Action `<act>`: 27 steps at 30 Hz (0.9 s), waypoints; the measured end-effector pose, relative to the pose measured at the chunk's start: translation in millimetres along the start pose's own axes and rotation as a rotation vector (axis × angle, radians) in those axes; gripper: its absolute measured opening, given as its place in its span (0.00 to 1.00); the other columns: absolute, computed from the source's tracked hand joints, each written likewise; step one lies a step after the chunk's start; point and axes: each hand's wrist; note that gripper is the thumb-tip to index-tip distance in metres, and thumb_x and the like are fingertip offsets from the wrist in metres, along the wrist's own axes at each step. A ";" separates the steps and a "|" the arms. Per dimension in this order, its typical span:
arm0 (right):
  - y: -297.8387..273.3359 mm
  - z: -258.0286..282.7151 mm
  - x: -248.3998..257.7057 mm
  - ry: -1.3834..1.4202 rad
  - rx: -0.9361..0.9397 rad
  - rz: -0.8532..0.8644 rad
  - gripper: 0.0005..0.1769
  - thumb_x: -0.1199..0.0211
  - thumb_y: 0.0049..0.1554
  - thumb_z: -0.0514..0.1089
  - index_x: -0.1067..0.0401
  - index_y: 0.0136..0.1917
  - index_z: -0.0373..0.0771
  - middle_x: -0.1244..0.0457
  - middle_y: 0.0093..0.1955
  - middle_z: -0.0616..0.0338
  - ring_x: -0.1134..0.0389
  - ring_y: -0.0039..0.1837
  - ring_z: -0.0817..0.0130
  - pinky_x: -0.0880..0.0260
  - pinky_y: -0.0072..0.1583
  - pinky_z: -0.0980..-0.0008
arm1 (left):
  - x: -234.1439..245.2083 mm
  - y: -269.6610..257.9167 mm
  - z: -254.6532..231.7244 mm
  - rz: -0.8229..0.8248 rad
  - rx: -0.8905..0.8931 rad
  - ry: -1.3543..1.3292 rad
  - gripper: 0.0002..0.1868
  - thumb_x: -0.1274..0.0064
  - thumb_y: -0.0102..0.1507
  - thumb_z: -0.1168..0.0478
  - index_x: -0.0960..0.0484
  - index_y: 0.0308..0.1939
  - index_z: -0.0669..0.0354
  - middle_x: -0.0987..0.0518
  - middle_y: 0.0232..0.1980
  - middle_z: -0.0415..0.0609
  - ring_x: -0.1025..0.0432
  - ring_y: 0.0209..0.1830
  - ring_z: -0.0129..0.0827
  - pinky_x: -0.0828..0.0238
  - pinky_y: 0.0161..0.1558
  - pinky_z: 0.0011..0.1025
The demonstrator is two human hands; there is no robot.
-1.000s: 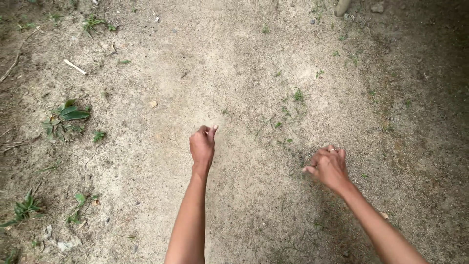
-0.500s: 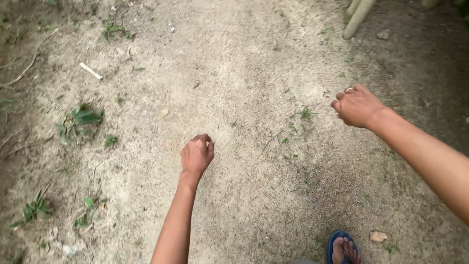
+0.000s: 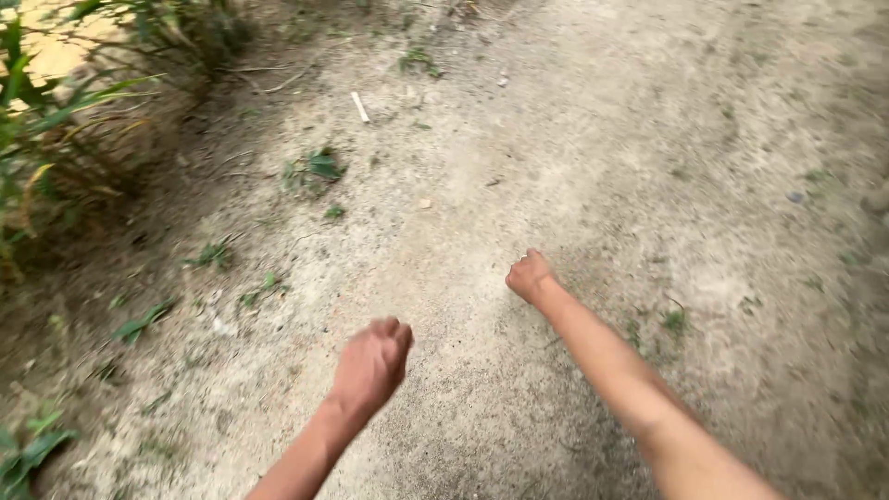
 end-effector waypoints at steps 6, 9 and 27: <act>55.2 47.4 11.1 0.003 0.105 -0.090 0.12 0.43 0.59 0.42 0.18 0.45 0.50 0.27 0.50 0.61 0.27 0.54 0.64 0.37 0.60 0.57 | -2.6 -87.0 -80.7 0.280 -0.279 0.179 0.06 0.51 0.59 0.68 0.23 0.39 0.67 0.23 0.40 0.56 0.26 0.41 0.42 0.26 0.40 0.39; 48.0 36.1 24.7 -0.023 0.122 -0.155 0.11 0.43 0.58 0.40 0.19 0.44 0.48 0.27 0.49 0.60 0.26 0.54 0.65 0.35 0.59 0.59 | 17.2 -86.6 -99.1 0.383 -0.325 0.122 0.07 0.50 0.60 0.63 0.22 0.37 0.65 0.23 0.41 0.57 0.26 0.45 0.45 0.28 0.44 0.41; -40.8 -67.4 -53.9 0.812 -0.342 -0.156 0.18 0.29 0.54 0.45 0.24 0.57 0.40 0.31 0.51 0.58 0.32 0.56 0.65 0.30 0.61 0.60 | -27.8 165.1 -38.7 0.436 -0.639 0.110 0.15 0.43 0.52 0.66 0.21 0.43 0.61 0.21 0.47 0.55 0.26 0.50 0.45 0.29 0.50 0.40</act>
Point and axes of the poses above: each hand's wrist, its own y-axis towards the middle knuckle, its own x-axis out of the back of the hand, z = x × y
